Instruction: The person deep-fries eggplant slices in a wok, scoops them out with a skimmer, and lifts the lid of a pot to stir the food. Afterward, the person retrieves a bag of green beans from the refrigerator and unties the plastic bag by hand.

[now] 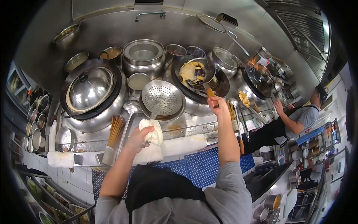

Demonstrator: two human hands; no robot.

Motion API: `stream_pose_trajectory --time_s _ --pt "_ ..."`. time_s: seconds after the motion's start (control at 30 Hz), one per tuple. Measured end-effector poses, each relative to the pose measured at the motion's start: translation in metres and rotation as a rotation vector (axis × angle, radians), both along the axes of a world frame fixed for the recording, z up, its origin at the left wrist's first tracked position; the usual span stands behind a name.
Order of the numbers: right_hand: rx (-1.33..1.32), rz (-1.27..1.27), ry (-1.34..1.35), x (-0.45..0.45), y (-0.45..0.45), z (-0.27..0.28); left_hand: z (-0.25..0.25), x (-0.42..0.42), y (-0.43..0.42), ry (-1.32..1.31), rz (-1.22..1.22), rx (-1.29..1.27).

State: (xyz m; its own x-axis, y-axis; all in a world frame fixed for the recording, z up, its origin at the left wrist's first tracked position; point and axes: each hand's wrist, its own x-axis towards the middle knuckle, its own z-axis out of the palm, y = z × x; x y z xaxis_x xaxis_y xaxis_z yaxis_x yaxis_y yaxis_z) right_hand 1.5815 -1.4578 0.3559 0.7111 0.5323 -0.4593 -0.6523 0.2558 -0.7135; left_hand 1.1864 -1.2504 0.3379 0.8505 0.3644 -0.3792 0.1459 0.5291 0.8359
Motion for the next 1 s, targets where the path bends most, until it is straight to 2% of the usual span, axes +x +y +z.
stream_pose_trajectory --time_s 0.1,0.33,0.53,0.67,0.8,0.9,0.93,1.0 --pt "-0.127 0.049 -0.259 -0.029 -0.017 0.012 0.002 -0.001 -0.001 -0.006 -0.003 0.005" --pt "-0.519 -0.038 -0.752 -0.085 -0.014 0.038 0.003 -0.001 0.000 -0.016 -0.012 -0.024" --pt "-0.591 -0.035 -0.856 -0.117 -0.018 0.050 -0.001 0.000 0.004 -0.026 -0.008 -0.040" --pt "-0.551 0.004 -0.683 -0.120 -0.030 0.049 -0.005 0.001 0.005 -0.034 -0.011 -0.054" --pt "-0.658 -0.054 -0.812 -0.104 -0.041 0.043 -0.012 0.002 0.010 -0.009 -0.044 -0.029" --pt "-0.641 -0.113 -0.910 -0.065 -0.051 0.033 -0.013 0.002 0.010 -0.001 -0.033 -0.023" --pt "-0.825 -0.080 -0.903 -0.067 -0.049 0.052 -0.014 0.002 0.011 0.019 -0.034 -0.016" --pt "-1.002 -0.153 -1.045 -0.040 -0.043 0.047 -0.017 0.003 0.011 0.050 -0.028 -0.022"
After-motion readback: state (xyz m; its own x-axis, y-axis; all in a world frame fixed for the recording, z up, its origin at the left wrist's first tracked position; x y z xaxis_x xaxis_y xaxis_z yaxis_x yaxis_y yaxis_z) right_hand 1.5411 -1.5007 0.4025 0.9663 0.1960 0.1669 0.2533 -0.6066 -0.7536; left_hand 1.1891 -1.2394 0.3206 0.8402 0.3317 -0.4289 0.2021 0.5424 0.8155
